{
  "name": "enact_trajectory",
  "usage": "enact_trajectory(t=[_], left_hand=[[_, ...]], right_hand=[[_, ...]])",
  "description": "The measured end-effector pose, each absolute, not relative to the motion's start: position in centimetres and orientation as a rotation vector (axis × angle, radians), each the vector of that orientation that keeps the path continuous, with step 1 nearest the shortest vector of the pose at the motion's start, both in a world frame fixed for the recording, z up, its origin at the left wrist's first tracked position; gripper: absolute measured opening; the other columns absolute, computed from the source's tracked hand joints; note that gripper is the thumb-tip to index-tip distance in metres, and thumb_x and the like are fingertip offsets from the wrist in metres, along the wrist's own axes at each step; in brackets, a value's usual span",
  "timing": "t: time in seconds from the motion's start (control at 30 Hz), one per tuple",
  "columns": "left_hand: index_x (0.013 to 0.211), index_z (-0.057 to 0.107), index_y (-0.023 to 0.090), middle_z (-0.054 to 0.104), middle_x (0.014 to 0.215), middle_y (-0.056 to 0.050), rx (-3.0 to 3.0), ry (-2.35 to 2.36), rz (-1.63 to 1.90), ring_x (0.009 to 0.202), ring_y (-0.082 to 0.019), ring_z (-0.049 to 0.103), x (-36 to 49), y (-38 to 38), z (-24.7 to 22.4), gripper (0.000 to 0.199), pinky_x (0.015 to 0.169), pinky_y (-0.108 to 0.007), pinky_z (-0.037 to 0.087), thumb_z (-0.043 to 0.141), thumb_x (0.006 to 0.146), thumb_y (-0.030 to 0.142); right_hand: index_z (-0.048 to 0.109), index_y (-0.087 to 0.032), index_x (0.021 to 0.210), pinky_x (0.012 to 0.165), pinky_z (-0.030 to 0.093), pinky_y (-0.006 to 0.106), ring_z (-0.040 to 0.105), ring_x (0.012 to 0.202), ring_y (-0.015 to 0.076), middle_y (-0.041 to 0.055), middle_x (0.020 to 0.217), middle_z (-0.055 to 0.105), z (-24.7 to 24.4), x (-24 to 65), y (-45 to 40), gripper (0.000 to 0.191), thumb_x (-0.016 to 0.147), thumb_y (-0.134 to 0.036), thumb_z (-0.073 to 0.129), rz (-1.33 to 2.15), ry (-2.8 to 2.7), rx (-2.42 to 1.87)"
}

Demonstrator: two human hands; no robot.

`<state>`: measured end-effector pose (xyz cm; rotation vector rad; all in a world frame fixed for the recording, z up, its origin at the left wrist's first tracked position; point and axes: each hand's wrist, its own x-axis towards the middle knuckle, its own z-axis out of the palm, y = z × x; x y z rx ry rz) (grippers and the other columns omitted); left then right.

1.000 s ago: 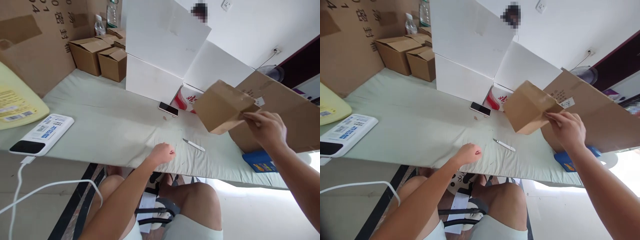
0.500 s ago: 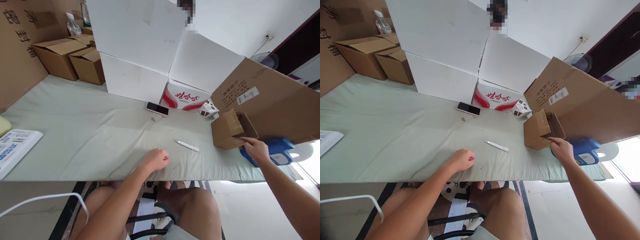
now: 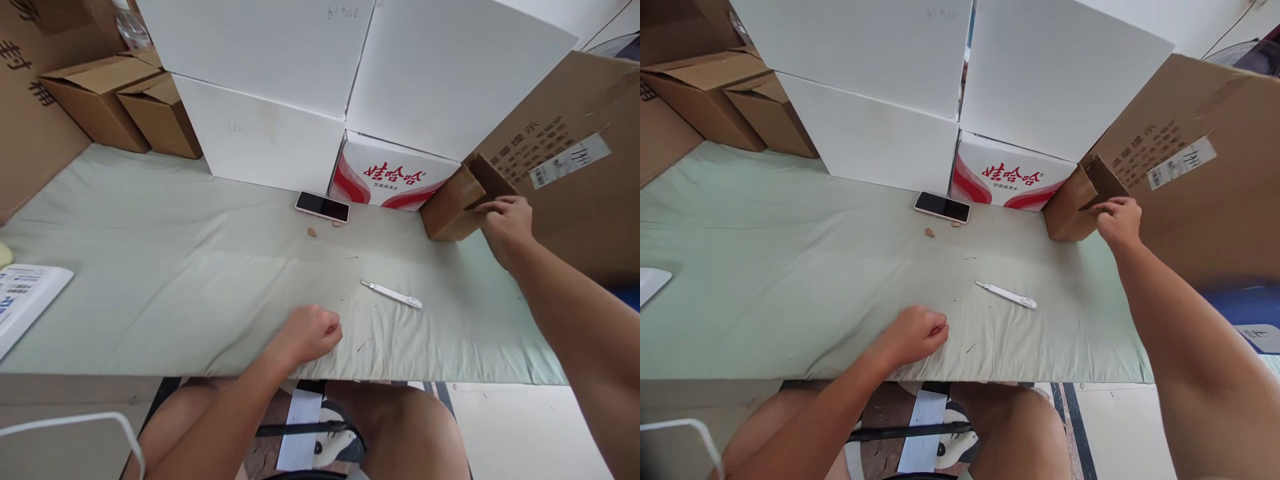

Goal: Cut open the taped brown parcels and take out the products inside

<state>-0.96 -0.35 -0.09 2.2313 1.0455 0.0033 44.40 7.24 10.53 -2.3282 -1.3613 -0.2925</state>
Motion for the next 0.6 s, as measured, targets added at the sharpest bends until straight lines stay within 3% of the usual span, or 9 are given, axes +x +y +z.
enact_trajectory(t=[0.07,0.13,0.2,0.27,0.4,0.6], left_hand=[[0.058,0.038,0.020,0.047,0.056,-0.001,2.254,1.037,-0.013,0.055,-0.016,0.033,-0.9,-0.4,-0.2,0.033,0.060,-0.035,0.015,0.050,0.089,0.025],[0.058,0.043,0.020,0.052,0.058,-0.003,2.264,1.024,-0.006,0.056,-0.016,0.037,-0.9,-0.5,-0.2,0.031,0.060,-0.035,0.016,0.051,0.088,0.025],[0.058,0.047,0.020,0.054,0.058,-0.003,2.251,1.015,0.018,0.056,-0.017,0.040,-1.0,-0.5,0.0,0.030,0.059,-0.035,0.017,0.052,0.088,0.025],[0.057,0.049,0.020,0.053,0.056,-0.003,2.232,1.003,0.058,0.055,-0.017,0.042,-1.2,-0.5,0.3,0.030,0.058,-0.035,0.018,0.053,0.087,0.024],[0.055,0.050,0.020,0.052,0.054,-0.002,2.206,0.975,0.190,0.053,-0.017,0.044,-2.2,-1.1,1.3,0.030,0.056,-0.034,0.021,0.055,0.085,0.022],[0.056,0.057,0.020,0.060,0.058,-0.003,2.170,0.928,0.288,0.060,-0.019,0.054,-4.8,-2.3,2.5,0.026,0.056,-0.032,0.027,0.056,0.082,0.024]], right_hand=[[0.051,-0.012,0.155,0.125,0.029,0.048,0.029,0.157,0.0362,0.0251,0.167,0.026,10.3,43.5,8.6,0.074,0.081,-0.012,0.059,-0.306,-1.265,-2.341],[0.029,-0.016,0.167,0.128,0.023,0.049,0.011,0.163,0.0370,0.0253,0.172,0.008,10.0,42.3,8.8,0.094,0.081,-0.015,0.067,-0.327,-1.234,-2.357],[0.030,-0.011,0.165,0.128,0.023,0.048,0.015,0.163,0.0362,0.0291,0.170,0.015,9.6,41.0,7.8,0.091,0.082,-0.017,0.067,-0.308,-1.366,-2.357],[0.041,-0.006,0.158,0.128,0.027,0.047,0.028,0.158,0.0366,0.0329,0.162,0.031,9.1,39.6,6.2,0.078,0.084,-0.018,0.062,-0.226,-1.650,-2.309],[0.060,-0.011,0.143,0.126,0.034,0.048,0.048,0.146,0.0377,0.0269,0.150,0.054,8.1,36.2,3.1,0.062,0.081,-0.021,0.058,-0.113,-2.118,-2.125],[0.062,-0.019,0.139,0.118,0.044,0.061,0.052,0.142,0.0385,0.0202,0.150,0.057,7.7,27.1,3.4,0.051,0.092,-0.034,0.049,-0.187,-2.496,-1.786]])
